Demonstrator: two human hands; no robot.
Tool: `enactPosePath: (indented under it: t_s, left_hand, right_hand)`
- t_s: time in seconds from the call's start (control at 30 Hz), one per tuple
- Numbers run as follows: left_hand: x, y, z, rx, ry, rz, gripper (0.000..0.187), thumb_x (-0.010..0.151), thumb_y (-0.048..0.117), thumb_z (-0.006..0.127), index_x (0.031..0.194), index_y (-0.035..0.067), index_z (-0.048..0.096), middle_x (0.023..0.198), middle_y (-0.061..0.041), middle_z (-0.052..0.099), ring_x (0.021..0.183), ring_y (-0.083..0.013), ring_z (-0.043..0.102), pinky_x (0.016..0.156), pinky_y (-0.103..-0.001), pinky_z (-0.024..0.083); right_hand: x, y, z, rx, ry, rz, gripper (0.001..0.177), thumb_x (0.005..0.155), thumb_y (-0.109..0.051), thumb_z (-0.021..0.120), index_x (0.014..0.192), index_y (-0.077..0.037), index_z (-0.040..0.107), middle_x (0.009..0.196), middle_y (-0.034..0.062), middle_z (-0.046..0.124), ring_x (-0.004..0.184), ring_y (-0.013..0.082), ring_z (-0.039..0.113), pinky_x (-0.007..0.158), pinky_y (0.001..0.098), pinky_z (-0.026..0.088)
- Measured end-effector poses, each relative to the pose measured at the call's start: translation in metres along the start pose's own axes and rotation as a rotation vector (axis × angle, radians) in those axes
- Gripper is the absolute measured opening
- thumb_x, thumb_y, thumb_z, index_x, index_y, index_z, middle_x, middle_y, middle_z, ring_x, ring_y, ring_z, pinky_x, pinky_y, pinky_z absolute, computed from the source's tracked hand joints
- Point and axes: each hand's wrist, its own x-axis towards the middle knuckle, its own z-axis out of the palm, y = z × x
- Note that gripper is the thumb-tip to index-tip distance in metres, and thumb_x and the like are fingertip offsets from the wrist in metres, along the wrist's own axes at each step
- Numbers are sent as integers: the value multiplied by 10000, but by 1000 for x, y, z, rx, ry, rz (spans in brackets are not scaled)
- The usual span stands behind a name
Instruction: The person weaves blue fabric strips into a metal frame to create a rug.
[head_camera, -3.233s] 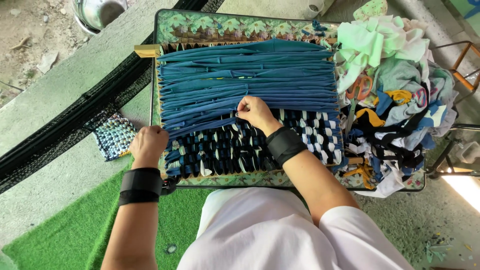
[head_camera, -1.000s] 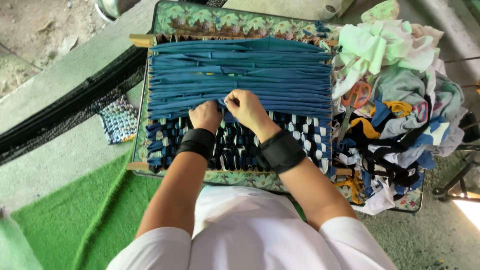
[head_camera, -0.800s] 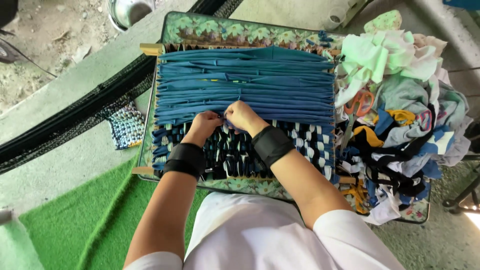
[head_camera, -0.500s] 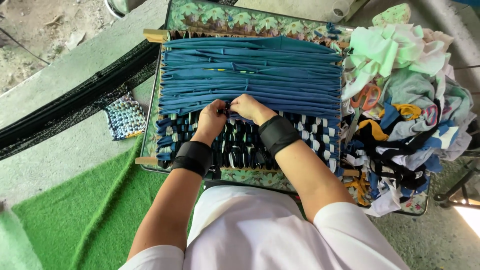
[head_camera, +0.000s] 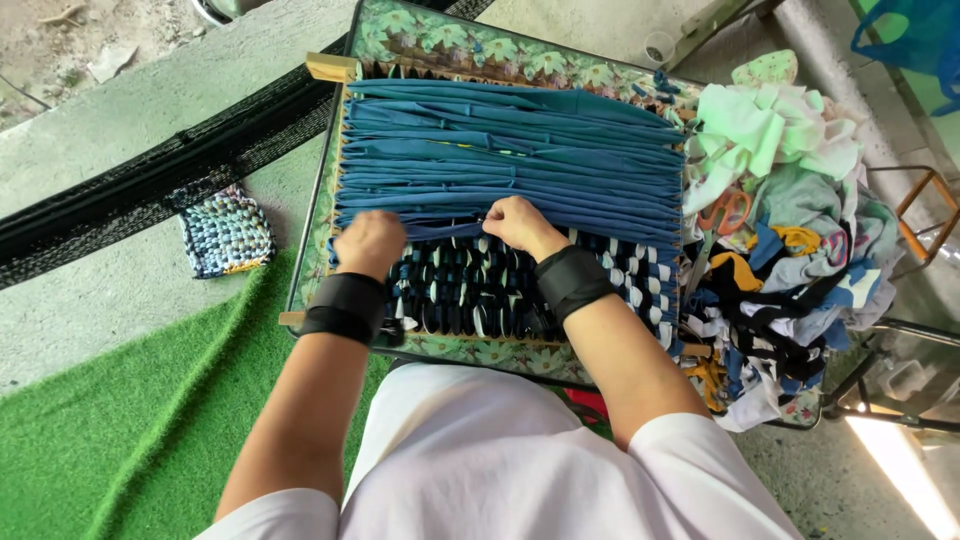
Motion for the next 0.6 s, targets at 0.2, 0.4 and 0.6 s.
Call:
enactPosePath:
  t_s: [0.2, 0.4, 0.6]
  left_hand:
    - [-3, -67, -26, 5, 188, -22, 375, 1010, 288, 459, 1079, 124, 789, 1234, -201, 676, 1042, -437, 694, 917, -516, 543]
    - [12, -76, -4, -19, 191, 40, 334, 940, 251, 498, 1032, 143, 800, 1200, -179, 683, 1038, -425, 691, 880, -517, 546]
    - [15, -63, -19, -115, 176, 222, 321, 944, 254, 500, 1019, 200, 807, 1112, -129, 710, 1039, -363, 690, 916, -466, 543]
  right_hand:
    - [17, 9, 6, -58, -50, -15, 192, 838, -208, 763, 874, -24, 728, 771, 70, 719, 681, 180, 651, 635, 349, 521]
    - [37, 23, 21, -26, -69, -76, 209, 779, -153, 759, 970, -67, 752, 817, 51, 738, 722, 169, 683, 649, 350, 555]
    - [18, -20, 17, -344, -111, 177, 124, 821, -170, 739, 939, -163, 775, 829, 103, 743, 732, 261, 722, 683, 357, 549]
